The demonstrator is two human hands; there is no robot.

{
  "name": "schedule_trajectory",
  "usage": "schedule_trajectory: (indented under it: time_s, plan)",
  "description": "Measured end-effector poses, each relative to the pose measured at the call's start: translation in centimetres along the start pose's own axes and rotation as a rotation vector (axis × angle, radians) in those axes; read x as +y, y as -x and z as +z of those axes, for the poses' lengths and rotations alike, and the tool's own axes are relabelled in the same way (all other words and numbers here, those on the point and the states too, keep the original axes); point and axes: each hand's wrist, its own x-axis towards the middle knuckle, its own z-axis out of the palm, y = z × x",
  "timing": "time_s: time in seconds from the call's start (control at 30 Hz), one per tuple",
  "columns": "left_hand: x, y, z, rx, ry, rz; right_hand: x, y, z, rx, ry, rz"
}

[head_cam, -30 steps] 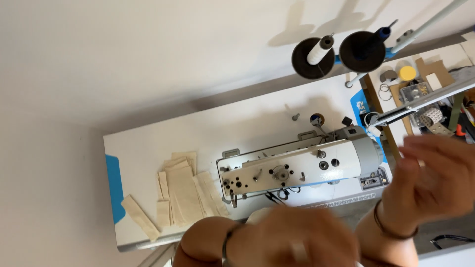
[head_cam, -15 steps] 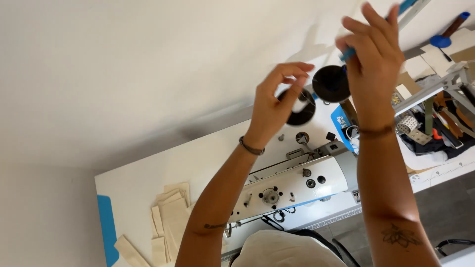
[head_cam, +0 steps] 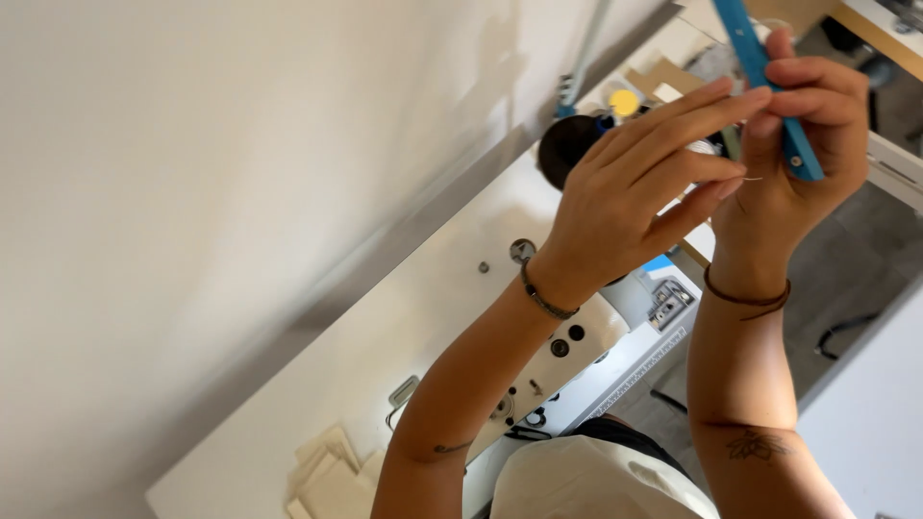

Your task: Trimming excess threads from sewn fabric strips using snips and folding them for organization.

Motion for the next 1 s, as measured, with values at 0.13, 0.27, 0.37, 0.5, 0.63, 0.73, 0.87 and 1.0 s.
schedule_trajectory:
  time_s: [0.13,0.27,0.37,0.5,0.63,0.73,0.87,1.0]
  plan:
    - [-0.3,-1.0,1.3,0.059,-0.015,0.057,-0.1,0.6,-1.4,-0.025,0.009,0.125]
    - [-0.5,-1.3,2.4,0.118,0.015,0.092,-0.2,0.8,-1.7,-0.049,0.029,0.103]
    - [-0.5,-1.2,2.6,0.125,0.024,0.061,-0.1,0.9,-2.1,-0.077,0.072,0.115]
    - [-0.2,-1.2,2.5,0.131,-0.001,0.050,0.2,0.9,-2.8,-0.097,0.088,0.103]
    - [-0.1,-0.9,2.9,0.134,0.007,0.040,0.4,1.1,-3.1,-0.122,0.132,0.070]
    - [0.1,-1.0,2.9,0.139,-0.005,0.037,1.3,1.4,-4.5,-0.194,0.111,0.027]
    - [0.4,-1.2,2.7,0.122,-0.036,0.040,0.4,1.4,-3.3,-0.119,0.125,0.104]
    - [0.5,-1.2,2.8,0.133,-0.087,0.051,0.5,1.6,-3.2,-0.094,0.065,0.107]
